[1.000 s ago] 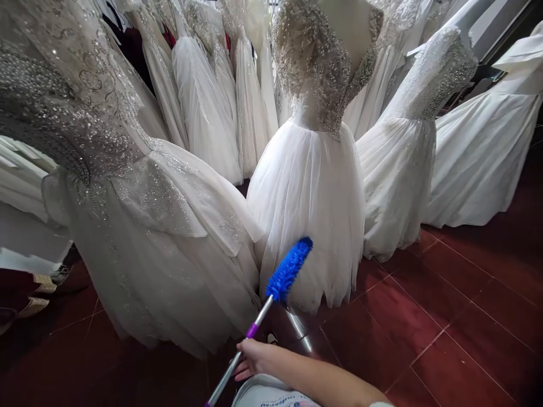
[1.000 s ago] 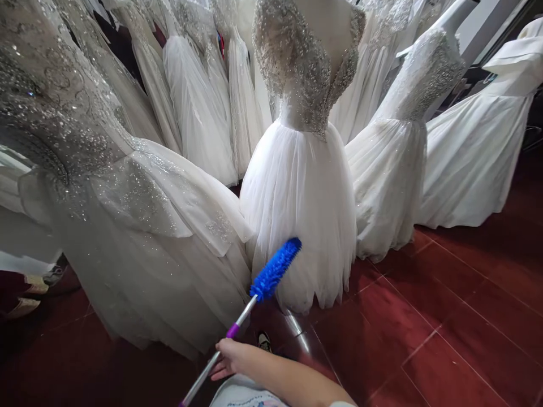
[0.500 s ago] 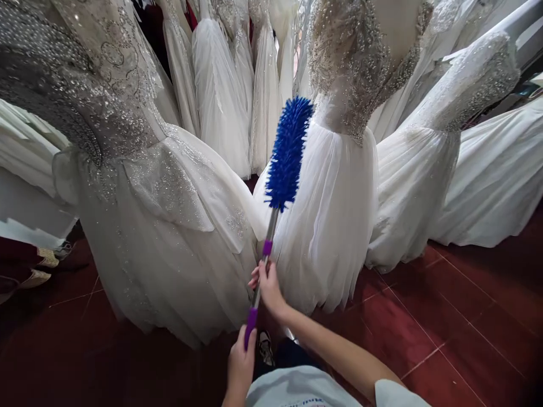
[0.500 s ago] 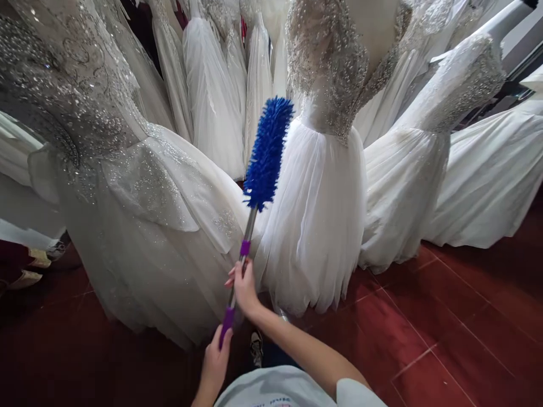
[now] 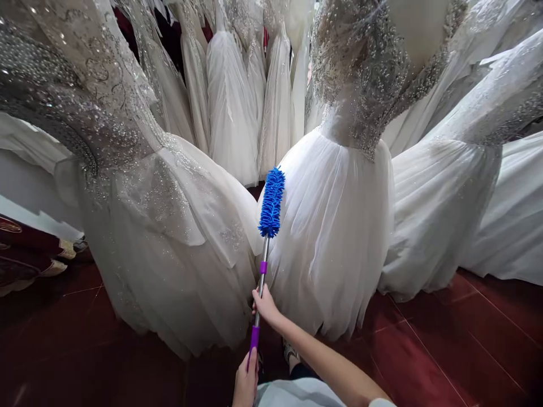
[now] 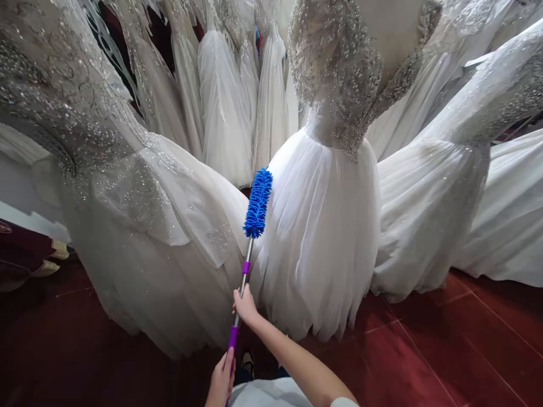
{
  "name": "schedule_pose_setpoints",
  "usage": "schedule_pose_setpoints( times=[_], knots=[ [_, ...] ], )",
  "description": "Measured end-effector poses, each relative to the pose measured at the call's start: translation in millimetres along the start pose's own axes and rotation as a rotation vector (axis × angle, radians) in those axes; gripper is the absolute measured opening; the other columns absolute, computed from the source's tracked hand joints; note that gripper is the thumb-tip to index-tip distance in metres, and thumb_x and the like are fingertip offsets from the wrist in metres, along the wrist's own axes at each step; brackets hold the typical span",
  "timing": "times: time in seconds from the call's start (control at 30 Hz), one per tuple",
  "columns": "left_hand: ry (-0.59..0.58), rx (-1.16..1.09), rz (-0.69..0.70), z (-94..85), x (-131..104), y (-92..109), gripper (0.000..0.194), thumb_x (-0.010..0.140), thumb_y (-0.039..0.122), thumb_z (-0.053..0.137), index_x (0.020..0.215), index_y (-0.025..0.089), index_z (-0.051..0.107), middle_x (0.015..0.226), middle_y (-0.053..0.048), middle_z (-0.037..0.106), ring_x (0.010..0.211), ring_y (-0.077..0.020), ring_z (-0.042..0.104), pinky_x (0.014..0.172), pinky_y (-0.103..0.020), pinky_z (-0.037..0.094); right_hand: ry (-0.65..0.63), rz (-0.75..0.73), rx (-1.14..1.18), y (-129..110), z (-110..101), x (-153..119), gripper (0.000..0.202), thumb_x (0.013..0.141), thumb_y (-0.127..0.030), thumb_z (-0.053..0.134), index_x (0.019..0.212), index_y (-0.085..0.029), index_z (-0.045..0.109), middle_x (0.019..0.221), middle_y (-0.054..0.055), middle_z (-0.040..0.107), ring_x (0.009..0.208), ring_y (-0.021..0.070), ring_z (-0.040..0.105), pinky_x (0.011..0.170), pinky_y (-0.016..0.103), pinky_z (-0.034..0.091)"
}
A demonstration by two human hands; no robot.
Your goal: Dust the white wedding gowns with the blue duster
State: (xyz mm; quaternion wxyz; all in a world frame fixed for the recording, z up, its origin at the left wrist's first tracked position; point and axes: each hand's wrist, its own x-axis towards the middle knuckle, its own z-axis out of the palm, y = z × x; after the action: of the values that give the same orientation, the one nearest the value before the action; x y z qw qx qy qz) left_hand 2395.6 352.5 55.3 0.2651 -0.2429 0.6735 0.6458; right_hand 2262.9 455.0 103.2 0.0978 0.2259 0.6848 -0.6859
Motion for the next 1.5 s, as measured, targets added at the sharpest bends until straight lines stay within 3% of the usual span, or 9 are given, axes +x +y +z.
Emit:
schedule_pose_setpoints(
  times=[0.17,0.3,0.4,0.57,0.77,1.0,1.27,1.4,1.5],
  knots=[
    [0.112,-0.242,0.083,71.5,-6,50,0.065,0.051,0.084,0.047,0.063,0.021,0.045,0.042,0.009,0.032,0.034,-0.0057,0.033,0.035,-0.02,0.023,-0.177,-0.238,-0.005,-75,-31,-3,0.029,0.085,-0.053,0.04,0.081,-0.024,0.041,0.049,-0.011,0.046,0.04,0.0076,0.045,0.04,0.02,0.039],
    [-0.063,-0.302,0.177,141.5,2,120,0.063,0.058,0.083,0.041,0.064,0.021,0.043,0.037,0.011,0.029,0.029,-0.0035,0.024,0.032,-0.018,0.017,-0.041,-0.438,0.012,-147,-81,21,0.032,0.084,-0.055,0.041,0.085,-0.023,0.046,0.051,-0.011,0.039,0.039,0.0058,0.036,0.036,0.018,0.031],
    [-0.204,-0.286,0.223,164.4,11,147,0.063,0.061,0.082,0.04,0.066,0.02,0.044,0.033,0.012,0.028,0.026,-0.003,0.02,0.029,-0.017,0.014,0.092,-0.353,-0.007,-159,-117,52,0.033,0.083,-0.055,0.038,0.089,-0.023,0.044,0.053,-0.011,0.039,0.037,0.0065,0.036,0.034,0.018,0.032],
    [-0.552,-0.365,-0.151,176.7,16,116,0.064,0.063,0.082,0.038,0.07,0.02,0.049,0.032,0.013,0.023,0.026,-0.002,0.014,0.029,-0.015,0.019,0.144,-0.157,-0.083,-95,-159,80,0.018,0.082,-0.038,0.045,0.077,-0.025,0.034,0.047,-0.013,0.035,0.034,0.008,0.036,0.032,0.02,0.031],
    [-0.381,-0.331,-0.207,170.0,24,61,0.07,0.057,0.087,0.033,0.067,0.02,0.049,0.028,0.012,0.022,0.023,-0.0033,0.016,0.025,-0.016,0.019,0.081,-0.034,-0.121,-38,-143,80,0.018,0.079,-0.028,0.047,0.074,-0.026,0.029,0.049,-0.013,0.036,0.03,0.0073,0.036,0.029,0.021,0.033],
    [-0.19,-0.225,-0.051,155.9,4,59,0.065,0.062,0.083,0.035,0.066,0.02,0.048,0.028,0.01,0.026,0.023,-0.0045,0.021,0.027,-0.017,0.015,-0.066,-0.083,-0.059,-66,-124,52,0.026,0.082,-0.048,0.044,0.078,-0.025,0.033,0.053,-0.012,0.037,0.035,0.0065,0.04,0.03,0.02,0.04],
    [-0.148,-0.14,0.223,181.7,11,127,0.061,0.068,0.077,0.038,0.073,0.018,0.05,0.033,0.012,0.025,0.027,-0.0041,0.02,0.031,-0.019,0.011,-0.023,-0.362,0.138,-154,-158,39,0.046,0.084,-0.064,0.026,0.092,-0.022,0.045,0.048,-0.012,0.041,0.029,0.0058,0.038,0.029,0.017,0.034],
    [-0.19,-0.079,0.21,185.5,28,141,0.059,0.072,0.074,0.037,0.076,0.017,0.051,0.033,0.011,0.028,0.027,-0.0051,0.022,0.03,-0.019,0.013,0.074,-0.238,0.11,-142,-172,76,0.046,0.082,-0.067,0.025,0.088,-0.024,0.043,0.045,-0.013,0.041,0.031,0.0068,0.041,0.032,0.018,0.038],
    [-0.188,-0.131,0.069,184.8,35,120,0.067,0.065,0.081,0.032,0.073,0.018,0.052,0.029,0.011,0.027,0.024,-0.0057,0.02,0.028,-0.019,0.015,0.03,-0.096,0.046,-104,-165,101,0.043,0.081,-0.066,0.03,0.083,-0.024,0.041,0.04,-0.013,0.04,0.028,0.0079,0.041,0.03,0.019,0.038]
  ],
)
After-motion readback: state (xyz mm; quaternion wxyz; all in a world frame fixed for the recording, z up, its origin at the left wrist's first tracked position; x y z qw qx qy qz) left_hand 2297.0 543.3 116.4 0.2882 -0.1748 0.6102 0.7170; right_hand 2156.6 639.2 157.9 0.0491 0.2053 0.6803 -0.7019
